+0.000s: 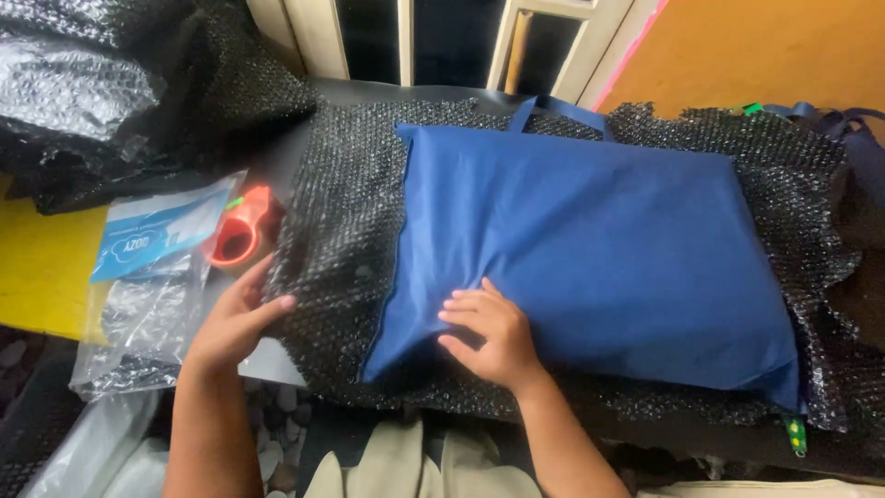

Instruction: Wrapping a blue pillow in black bubble wrap and securing it with tape using a dispenser.

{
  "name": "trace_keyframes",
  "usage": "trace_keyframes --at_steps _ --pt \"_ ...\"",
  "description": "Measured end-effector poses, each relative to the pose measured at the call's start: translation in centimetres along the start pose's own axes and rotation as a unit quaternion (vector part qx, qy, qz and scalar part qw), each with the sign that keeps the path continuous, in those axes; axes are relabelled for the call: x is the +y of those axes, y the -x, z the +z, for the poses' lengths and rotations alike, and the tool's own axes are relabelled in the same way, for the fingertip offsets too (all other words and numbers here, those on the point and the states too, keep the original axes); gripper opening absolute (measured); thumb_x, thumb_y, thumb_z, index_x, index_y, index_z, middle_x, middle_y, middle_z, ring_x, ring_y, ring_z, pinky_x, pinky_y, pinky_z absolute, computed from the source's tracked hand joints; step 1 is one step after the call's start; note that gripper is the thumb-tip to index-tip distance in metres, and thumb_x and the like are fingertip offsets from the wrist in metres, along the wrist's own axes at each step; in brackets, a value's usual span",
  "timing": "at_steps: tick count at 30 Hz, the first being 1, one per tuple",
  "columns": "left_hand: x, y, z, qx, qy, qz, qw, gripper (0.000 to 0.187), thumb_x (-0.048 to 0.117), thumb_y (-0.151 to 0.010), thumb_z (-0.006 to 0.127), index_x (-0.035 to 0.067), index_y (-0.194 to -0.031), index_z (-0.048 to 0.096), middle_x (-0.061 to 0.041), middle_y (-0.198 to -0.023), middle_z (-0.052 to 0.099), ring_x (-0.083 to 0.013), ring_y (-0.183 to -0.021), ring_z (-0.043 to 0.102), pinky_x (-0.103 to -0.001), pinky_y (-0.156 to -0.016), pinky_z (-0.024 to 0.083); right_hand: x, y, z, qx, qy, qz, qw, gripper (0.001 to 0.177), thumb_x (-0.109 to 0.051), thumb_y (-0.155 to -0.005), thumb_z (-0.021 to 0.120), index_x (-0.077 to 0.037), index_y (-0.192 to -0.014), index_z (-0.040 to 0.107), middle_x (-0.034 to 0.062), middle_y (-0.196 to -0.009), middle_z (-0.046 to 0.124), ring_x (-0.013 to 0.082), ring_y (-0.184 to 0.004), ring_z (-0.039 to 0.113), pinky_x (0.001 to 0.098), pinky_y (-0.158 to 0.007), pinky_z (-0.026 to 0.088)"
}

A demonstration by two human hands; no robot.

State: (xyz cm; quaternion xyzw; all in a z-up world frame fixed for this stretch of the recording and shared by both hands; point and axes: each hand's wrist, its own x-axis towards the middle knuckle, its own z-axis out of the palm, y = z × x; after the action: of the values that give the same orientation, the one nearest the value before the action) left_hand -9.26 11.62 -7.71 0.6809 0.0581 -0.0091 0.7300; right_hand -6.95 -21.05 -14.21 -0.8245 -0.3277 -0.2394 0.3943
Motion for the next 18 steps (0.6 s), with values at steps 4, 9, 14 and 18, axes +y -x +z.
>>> trace_keyframes --at_steps 4,9,14,18 --pt "1.6 -2.4 4.1 -0.095 -0.039 0.070 0.992 0.089 -0.003 -0.074 0.080 -0.003 -0.154 0.041 -0.029 -0.141 0.058 -0.0337 -0.129 0.057 -0.054 -0.106 0.049 0.8 0.3 -0.4 0.003 -0.052 0.036 0.998 0.017 -0.031 -0.083 0.085 -0.019 -0.096 0.082 -0.0019 -0.102 0.081 0.0198 -0.108 0.074 0.0417 -0.117 0.037" --pt "0.5 -4.3 15.4 -0.283 -0.380 0.175 0.863 0.087 0.028 -0.084 0.078 0.000 -0.155 0.037 -0.030 -0.120 0.070 -0.0511 -0.112 0.066 -0.064 -0.093 0.052 2.9 0.9 -1.2 0.084 -0.190 0.145 0.967 0.012 -0.020 -0.093 0.073 -0.011 -0.093 0.081 0.0062 -0.095 0.080 0.0232 -0.101 0.076 0.0404 -0.105 0.053" --pt "-6.2 -5.4 19.5 -0.245 -0.552 0.191 0.774 0.092 0.030 -0.085 0.076 -0.002 -0.156 0.029 -0.023 -0.111 0.072 -0.0397 -0.101 0.073 -0.052 -0.086 0.059 3.4 -0.5 -3.1 0.139 -0.272 0.191 0.933 0.015 -0.017 -0.099 0.064 -0.006 -0.104 0.073 0.0089 -0.102 0.075 0.0211 -0.102 0.071 0.0378 -0.099 0.054" --pt "-6.4 -4.7 19.1 -0.250 -0.538 0.198 0.780 0.081 0.040 -0.081 0.080 -0.001 -0.140 0.045 -0.017 -0.107 0.072 -0.0387 -0.097 0.074 -0.049 -0.080 0.062 1.2 -5.2 -4.9 0.053 -0.011 0.036 0.998 0.012 -0.012 -0.093 0.070 -0.013 -0.103 0.076 0.0031 -0.097 0.076 0.0248 -0.097 0.075 0.0382 -0.094 0.057"
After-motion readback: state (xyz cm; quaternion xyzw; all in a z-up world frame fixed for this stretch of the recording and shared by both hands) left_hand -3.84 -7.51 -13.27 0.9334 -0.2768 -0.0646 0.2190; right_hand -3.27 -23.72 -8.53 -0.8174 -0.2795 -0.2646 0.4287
